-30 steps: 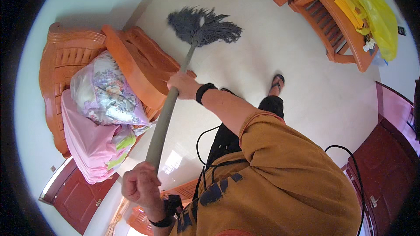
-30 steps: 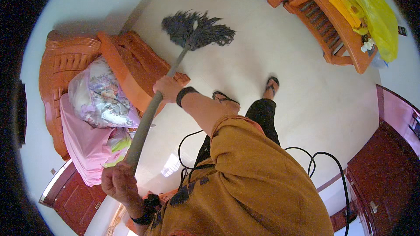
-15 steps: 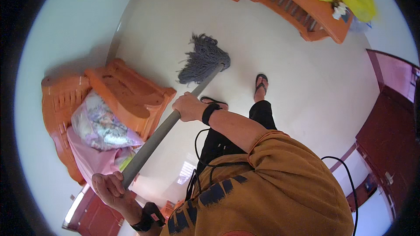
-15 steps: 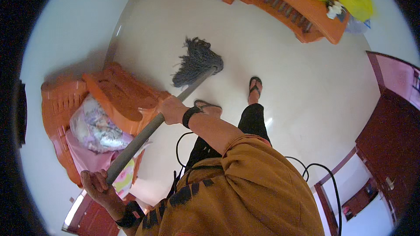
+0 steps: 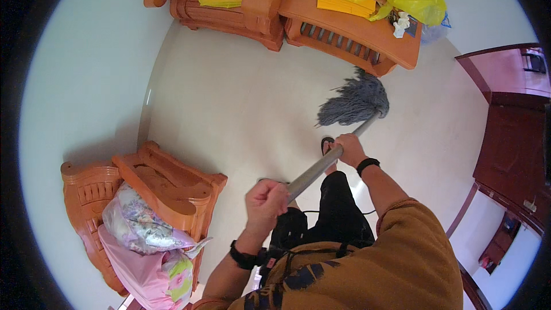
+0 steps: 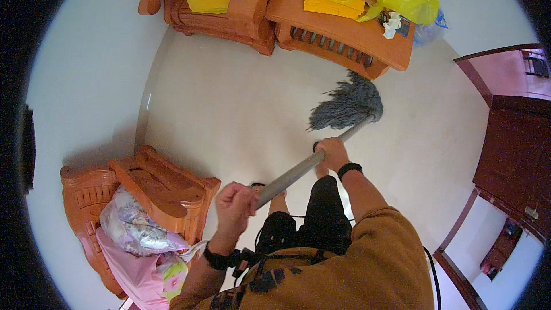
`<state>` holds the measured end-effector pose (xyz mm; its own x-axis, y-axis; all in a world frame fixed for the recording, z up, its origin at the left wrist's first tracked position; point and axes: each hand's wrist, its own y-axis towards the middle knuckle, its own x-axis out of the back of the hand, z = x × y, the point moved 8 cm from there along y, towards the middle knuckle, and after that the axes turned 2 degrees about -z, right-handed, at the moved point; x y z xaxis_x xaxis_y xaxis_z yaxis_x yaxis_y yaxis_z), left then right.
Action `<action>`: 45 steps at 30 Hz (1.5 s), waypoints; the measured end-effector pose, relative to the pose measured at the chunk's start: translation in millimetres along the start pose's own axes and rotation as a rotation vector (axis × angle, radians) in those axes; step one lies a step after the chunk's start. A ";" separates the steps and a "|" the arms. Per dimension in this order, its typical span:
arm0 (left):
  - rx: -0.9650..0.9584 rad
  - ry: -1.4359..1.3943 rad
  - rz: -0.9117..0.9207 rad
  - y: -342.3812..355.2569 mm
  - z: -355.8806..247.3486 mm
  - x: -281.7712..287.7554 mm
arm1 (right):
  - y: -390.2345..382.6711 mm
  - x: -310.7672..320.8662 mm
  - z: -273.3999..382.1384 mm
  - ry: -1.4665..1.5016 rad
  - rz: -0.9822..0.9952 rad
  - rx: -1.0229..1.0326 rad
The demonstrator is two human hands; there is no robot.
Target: The person is mopping the tiled floor in a living room area, moving between furniture and a door.
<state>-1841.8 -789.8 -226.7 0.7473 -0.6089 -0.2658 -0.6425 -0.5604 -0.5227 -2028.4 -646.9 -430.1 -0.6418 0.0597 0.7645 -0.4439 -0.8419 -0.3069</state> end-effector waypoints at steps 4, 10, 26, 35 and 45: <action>-0.067 -0.049 -0.106 0.4 -22.7 27.0 | 14.0 -10.3 14.3 -0.033 -0.087 0.053; -0.561 0.201 -0.233 -50.4 -153.0 79.9 | 103.6 6.1 172.2 0.090 -0.281 0.261; -0.609 0.333 -0.262 -35.2 -167.9 46.8 | 147.8 30.6 183.7 0.185 -0.227 0.341; -0.392 0.287 0.041 49.7 -105.0 -77.5 | 23.3 87.2 -22.5 0.175 -0.497 -0.058; -0.030 0.232 0.104 23.4 -10.1 -127.4 | -50.6 71.8 -82.7 0.075 -0.351 -0.109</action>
<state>-1953.7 -731.0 -196.9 0.6205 -0.7747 -0.1215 -0.7209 -0.5025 -0.4773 -2103.8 -555.7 -406.5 -0.4811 0.3772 0.7914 -0.7063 -0.7015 -0.0950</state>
